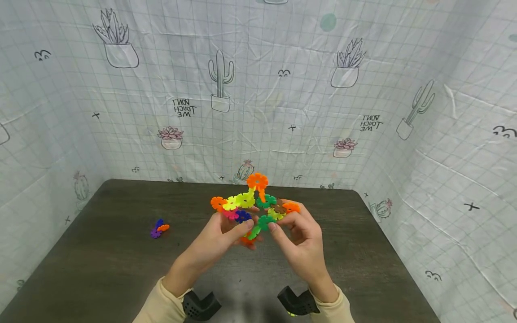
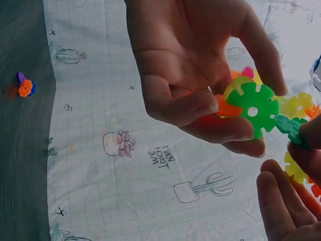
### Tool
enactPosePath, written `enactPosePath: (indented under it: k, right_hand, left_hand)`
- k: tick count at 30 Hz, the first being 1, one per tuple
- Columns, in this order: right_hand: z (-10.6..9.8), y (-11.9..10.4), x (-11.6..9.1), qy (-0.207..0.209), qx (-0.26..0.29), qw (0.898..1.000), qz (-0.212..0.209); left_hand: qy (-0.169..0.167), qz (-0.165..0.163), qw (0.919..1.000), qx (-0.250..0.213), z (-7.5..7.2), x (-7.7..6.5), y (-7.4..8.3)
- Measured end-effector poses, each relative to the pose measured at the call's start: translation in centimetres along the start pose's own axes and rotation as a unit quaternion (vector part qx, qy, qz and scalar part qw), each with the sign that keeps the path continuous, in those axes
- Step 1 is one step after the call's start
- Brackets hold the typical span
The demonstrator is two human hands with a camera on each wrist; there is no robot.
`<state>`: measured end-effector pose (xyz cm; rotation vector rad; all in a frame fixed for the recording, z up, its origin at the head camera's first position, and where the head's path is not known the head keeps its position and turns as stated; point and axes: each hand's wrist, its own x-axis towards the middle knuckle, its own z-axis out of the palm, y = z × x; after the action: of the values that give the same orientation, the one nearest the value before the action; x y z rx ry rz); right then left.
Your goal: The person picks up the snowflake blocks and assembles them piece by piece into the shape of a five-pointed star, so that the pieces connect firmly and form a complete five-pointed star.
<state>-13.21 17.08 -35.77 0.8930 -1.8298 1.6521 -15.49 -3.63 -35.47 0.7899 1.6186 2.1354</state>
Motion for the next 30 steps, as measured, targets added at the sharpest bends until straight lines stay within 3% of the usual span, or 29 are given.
enactPosePath:
  k: [5,10,23,30]
  right_hand:
    - [0.1,-0.1,0.1,0.002,-0.006,1.0,-0.002]
    - [0.0,-0.4,0.1,0.012,-0.014,1.0,0.014]
    - [-0.1,-0.6,0.0,0.008,-0.017,0.998,0.064]
    - [-0.1,-0.8,0.5,0.005,-0.006,0.998,0.067]
  left_hand:
    - [-0.018,0.035,0.9988,0.03,-0.1,-0.2,-0.3]
    - [-0.022,0.04,0.998,0.044,0.0,-0.2,-0.3]
    - [0.01,0.051,0.9966,0.064,0.5,0.2,-0.6]
    - [0.031,0.064,0.9944,0.079,1.0,0.3,-0.3]
